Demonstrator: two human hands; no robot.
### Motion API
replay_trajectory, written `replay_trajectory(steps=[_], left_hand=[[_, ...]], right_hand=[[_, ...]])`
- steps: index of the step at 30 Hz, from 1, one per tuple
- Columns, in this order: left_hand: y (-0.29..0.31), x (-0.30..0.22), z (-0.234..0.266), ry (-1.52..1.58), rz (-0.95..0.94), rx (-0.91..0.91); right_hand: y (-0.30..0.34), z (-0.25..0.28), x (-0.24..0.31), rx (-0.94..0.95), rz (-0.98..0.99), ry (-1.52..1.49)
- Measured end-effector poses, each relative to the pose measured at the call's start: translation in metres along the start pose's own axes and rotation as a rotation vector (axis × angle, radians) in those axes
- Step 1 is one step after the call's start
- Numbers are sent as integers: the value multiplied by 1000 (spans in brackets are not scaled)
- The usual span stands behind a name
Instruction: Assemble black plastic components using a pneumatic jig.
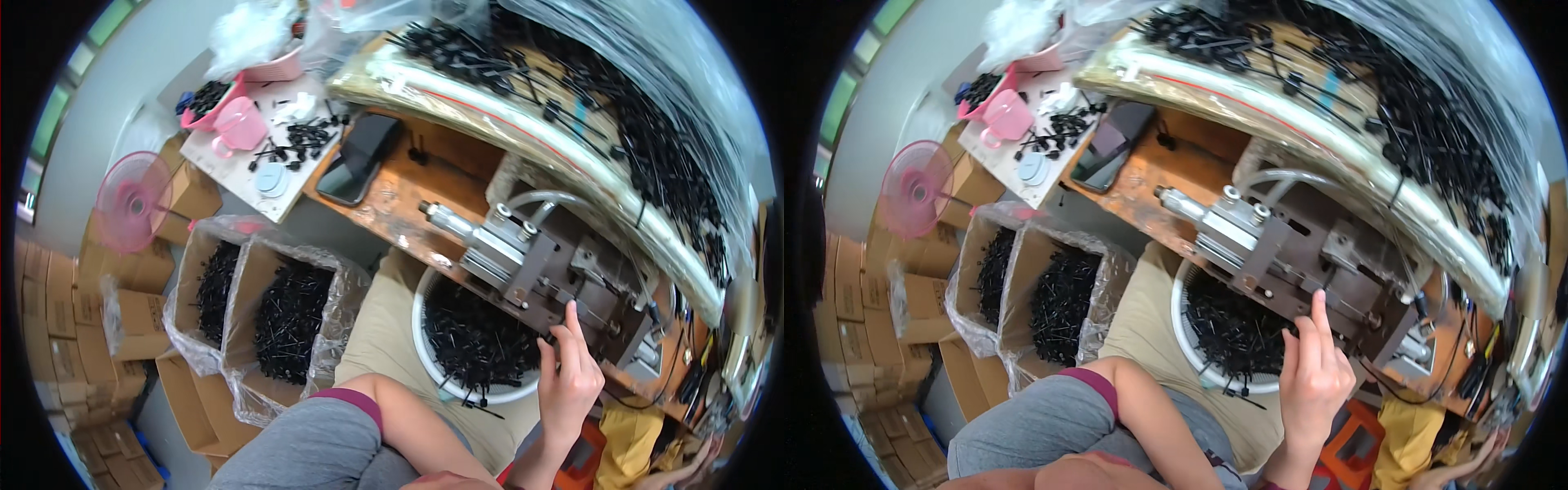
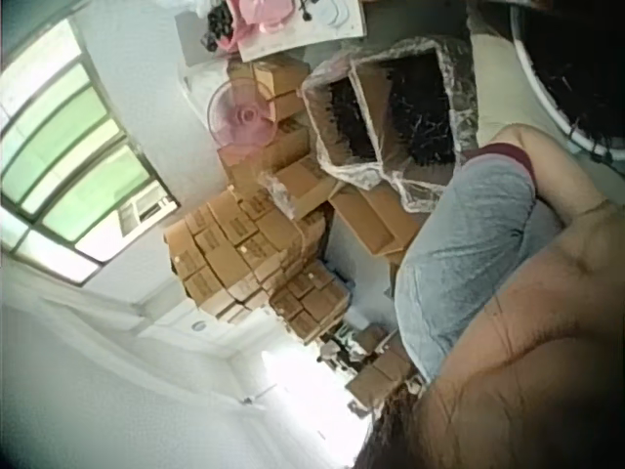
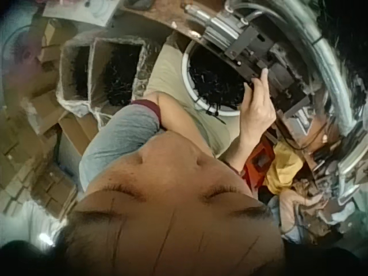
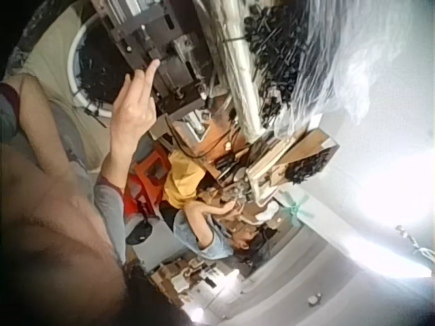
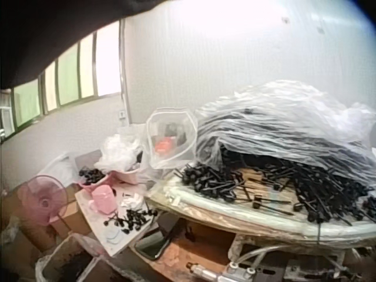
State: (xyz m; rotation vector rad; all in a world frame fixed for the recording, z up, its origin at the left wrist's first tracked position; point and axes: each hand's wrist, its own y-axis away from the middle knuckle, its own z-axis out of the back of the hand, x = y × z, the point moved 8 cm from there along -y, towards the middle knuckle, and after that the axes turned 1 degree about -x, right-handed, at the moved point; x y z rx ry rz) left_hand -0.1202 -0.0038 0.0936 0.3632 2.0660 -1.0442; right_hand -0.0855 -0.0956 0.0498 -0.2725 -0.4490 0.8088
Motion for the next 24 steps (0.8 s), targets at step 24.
replay_trajectory(steps=[24], left_hand=[[34, 27, -8, 45, 47, 15]], right_hand=[[70, -66, 20, 191, 201, -351]])
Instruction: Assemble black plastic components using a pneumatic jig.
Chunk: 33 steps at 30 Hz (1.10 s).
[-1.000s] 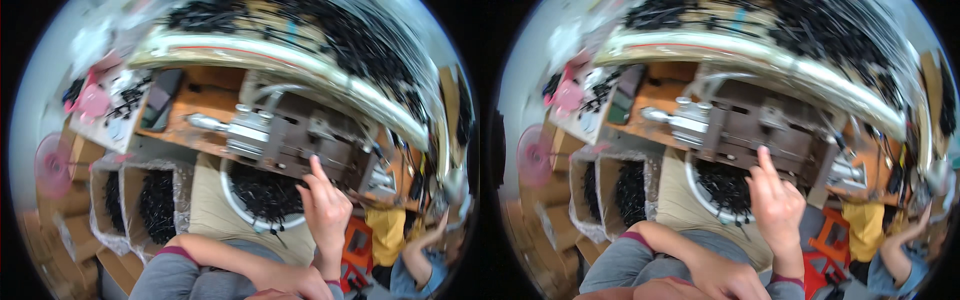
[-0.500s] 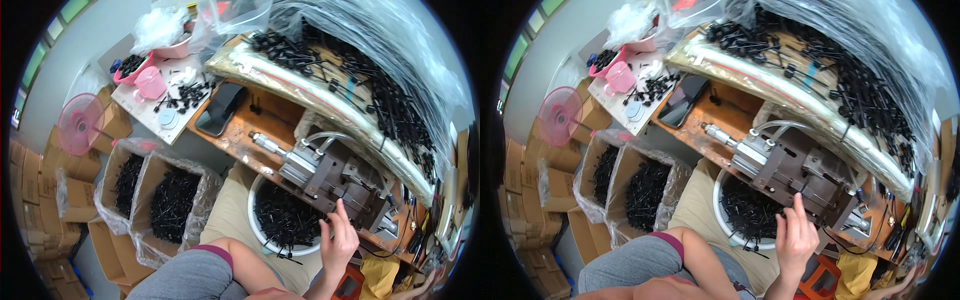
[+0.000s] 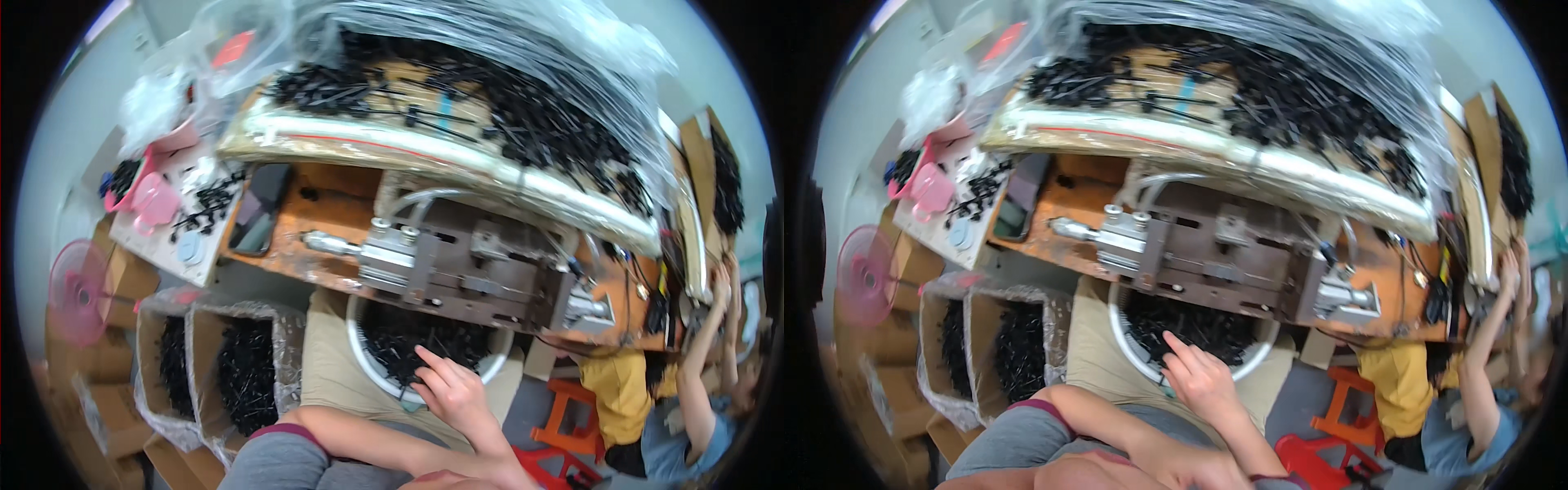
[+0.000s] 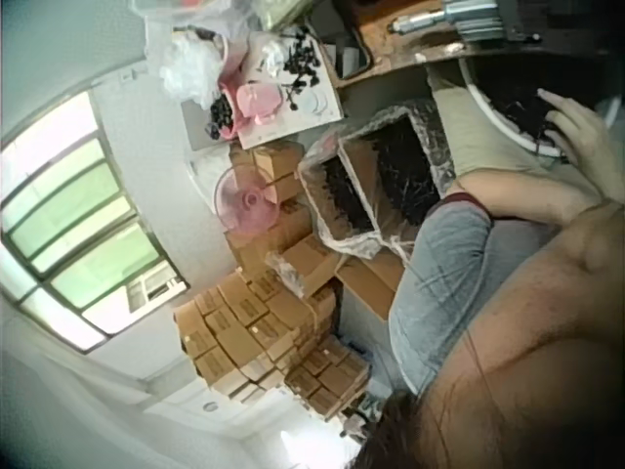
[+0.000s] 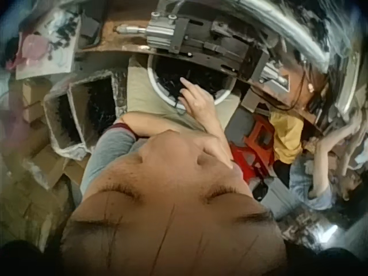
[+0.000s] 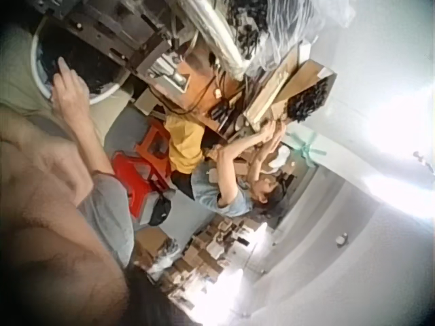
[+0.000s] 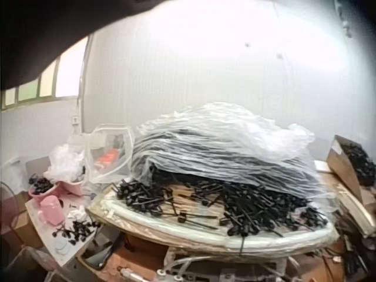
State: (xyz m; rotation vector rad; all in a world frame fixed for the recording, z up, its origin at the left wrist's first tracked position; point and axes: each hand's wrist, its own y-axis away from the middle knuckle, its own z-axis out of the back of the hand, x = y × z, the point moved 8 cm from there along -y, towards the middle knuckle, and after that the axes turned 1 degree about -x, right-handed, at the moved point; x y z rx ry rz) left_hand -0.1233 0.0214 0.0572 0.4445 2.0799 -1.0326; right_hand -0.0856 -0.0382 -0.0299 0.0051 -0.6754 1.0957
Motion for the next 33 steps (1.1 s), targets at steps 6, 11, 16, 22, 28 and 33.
replay_trajectory(steps=[6, 11, 16, 22, 28, 33], left_hand=[[-7, -123, 82, 268, -261, -544], [-11, -124, 64, 184, -204, -494], [-20, -105, 55, 127, -131, -398], [-27, -90, 51, 132, -101, -334], [-33, -79, 46, 159, -77, -290], [-38, -75, 41, 131, -75, -292]], right_hand=[[27, -27, -32, 124, -207, -249], [11, -25, -5, 114, -28, 1], [2, -10, 4, -115, 14, 22], [2, 1, 11, -268, 92, -44], [12, 16, 10, -488, 151, -96], [15, 22, 17, -432, 195, -117]])
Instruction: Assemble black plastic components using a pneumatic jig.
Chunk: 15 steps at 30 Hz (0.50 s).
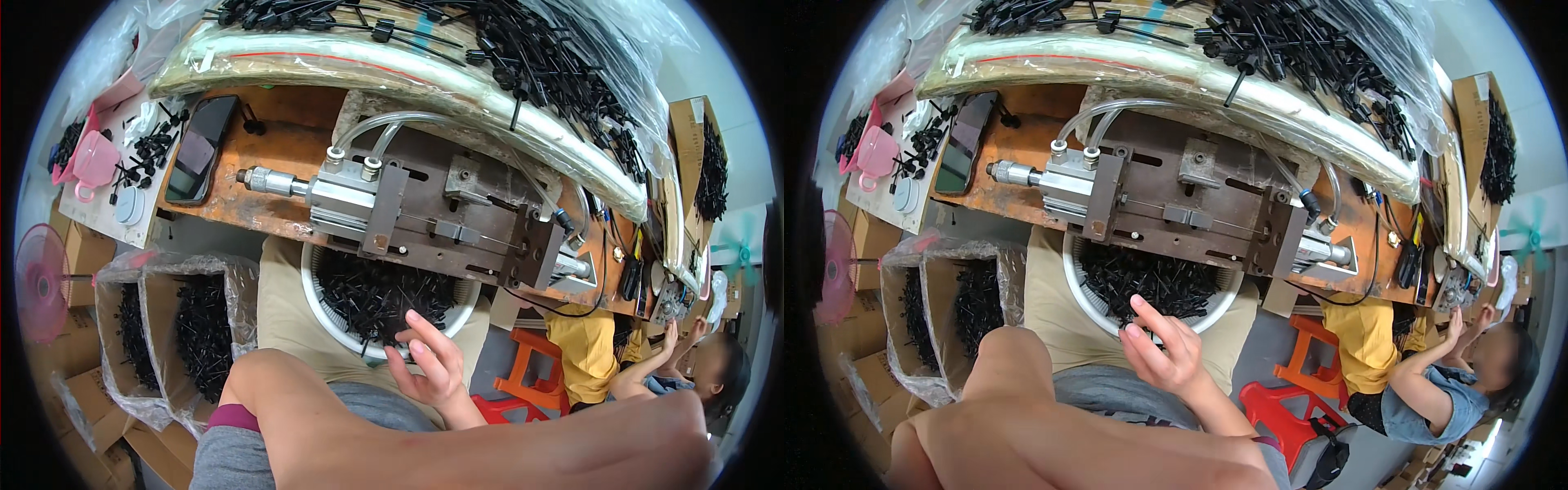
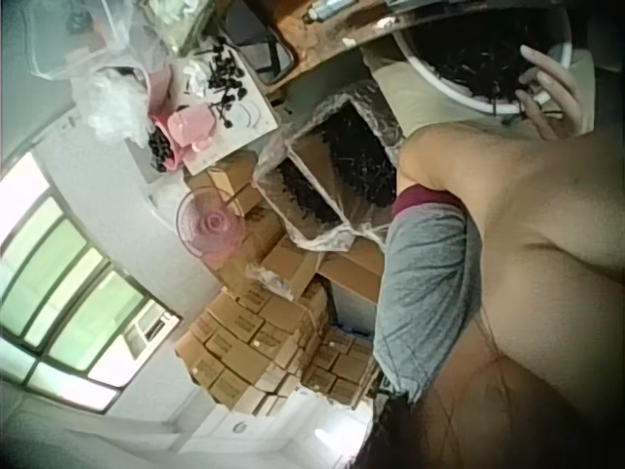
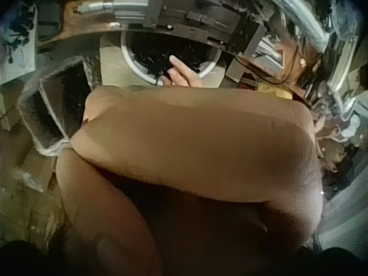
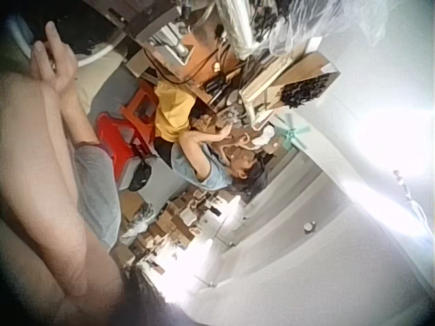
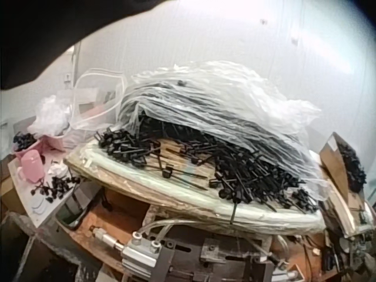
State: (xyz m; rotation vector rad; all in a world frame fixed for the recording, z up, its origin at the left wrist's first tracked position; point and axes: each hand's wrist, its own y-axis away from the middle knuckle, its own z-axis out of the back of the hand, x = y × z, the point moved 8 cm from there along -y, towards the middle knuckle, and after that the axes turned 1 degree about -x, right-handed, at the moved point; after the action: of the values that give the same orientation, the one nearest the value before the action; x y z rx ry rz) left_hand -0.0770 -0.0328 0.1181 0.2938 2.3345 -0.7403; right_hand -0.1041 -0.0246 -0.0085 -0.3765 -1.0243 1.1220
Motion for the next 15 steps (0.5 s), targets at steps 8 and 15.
replay_trajectory(steps=[8, 15], left_hand=[[6, 5, -5, 8, 68, 74], [26, 3, -2, 50, 156, 170]], right_hand=[[-4, 12, 5, -173, 52, -87], [-7, 18, 12, -117, 46, -25]])
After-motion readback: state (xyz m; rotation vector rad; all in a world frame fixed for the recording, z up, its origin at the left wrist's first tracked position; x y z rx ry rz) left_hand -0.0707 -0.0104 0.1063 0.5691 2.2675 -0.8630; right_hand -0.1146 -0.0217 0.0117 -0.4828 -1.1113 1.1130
